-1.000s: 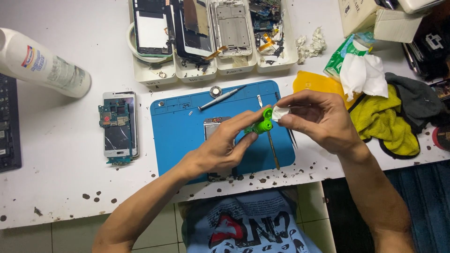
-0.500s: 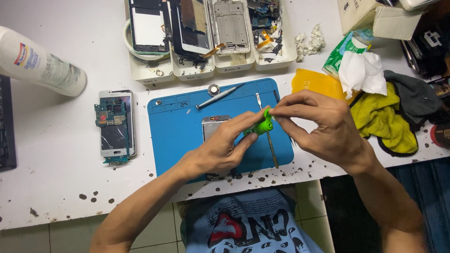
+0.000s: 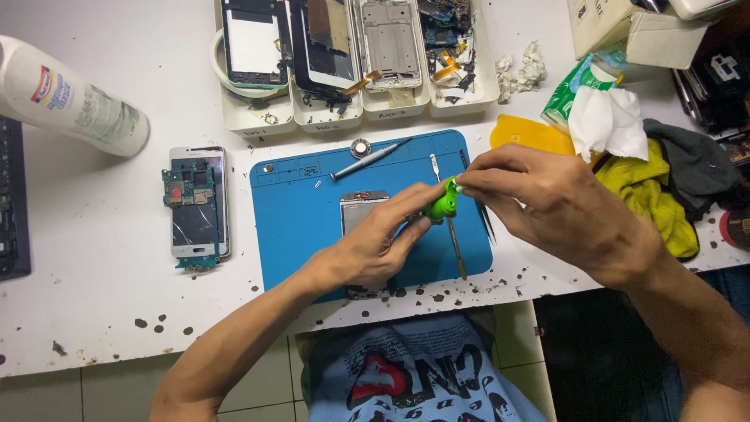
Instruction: Repairing a mobile phone by prying components, removing screws, and cleaning parts.
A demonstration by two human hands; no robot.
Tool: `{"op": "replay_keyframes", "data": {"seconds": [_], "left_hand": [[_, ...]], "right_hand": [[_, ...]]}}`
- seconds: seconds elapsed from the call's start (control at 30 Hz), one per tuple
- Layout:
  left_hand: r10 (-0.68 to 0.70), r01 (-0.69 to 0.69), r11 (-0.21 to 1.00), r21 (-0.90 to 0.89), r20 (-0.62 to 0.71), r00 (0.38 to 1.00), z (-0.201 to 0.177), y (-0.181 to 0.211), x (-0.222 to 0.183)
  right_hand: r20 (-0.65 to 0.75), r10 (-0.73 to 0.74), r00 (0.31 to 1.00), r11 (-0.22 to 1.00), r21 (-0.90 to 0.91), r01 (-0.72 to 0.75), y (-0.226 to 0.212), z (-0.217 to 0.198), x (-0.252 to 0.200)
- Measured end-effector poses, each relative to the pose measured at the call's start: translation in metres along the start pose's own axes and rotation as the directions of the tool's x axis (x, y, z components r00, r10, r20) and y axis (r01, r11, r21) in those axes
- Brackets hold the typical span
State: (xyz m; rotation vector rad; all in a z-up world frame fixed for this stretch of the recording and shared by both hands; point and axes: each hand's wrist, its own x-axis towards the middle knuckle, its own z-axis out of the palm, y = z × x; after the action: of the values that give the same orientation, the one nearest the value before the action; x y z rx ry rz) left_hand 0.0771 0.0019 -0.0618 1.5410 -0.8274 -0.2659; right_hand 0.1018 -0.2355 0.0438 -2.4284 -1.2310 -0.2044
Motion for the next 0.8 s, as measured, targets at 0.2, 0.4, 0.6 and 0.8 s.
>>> {"op": "replay_keyframes", "data": {"seconds": [0.2, 0.4, 0.6, 0.8], "left_hand": [[-0.037, 0.037, 0.999, 0.010, 0.031, 0.999, 0.000, 0.006, 0.001], [-0.082, 0.080, 0.996, 0.026, 0.069, 0.994, -0.005, 0.009, 0.003], [-0.003, 0.004, 1.000, 0.018, -0.027, 1.000, -0.003, 0.004, 0.001], [0.021, -0.009, 0.990, 0.139, -0.082, 0.996, 0.004, -0.002, -0.001]], "right_hand": [[0.132, -0.076, 0.988, 0.991, -0.100, 0.090, 0.007, 0.002, 0.001], [0.115, -0.040, 0.993, 0.998, 0.051, 0.034, 0.017, 0.006, 0.001], [-0.119, 0.109, 0.987, 0.988, 0.119, -0.095, 0.002, 0.016, 0.004], [-0.104, 0.396, 0.913, 0.905, 0.212, -0.368, -0.012, 0.026, 0.003]]}}
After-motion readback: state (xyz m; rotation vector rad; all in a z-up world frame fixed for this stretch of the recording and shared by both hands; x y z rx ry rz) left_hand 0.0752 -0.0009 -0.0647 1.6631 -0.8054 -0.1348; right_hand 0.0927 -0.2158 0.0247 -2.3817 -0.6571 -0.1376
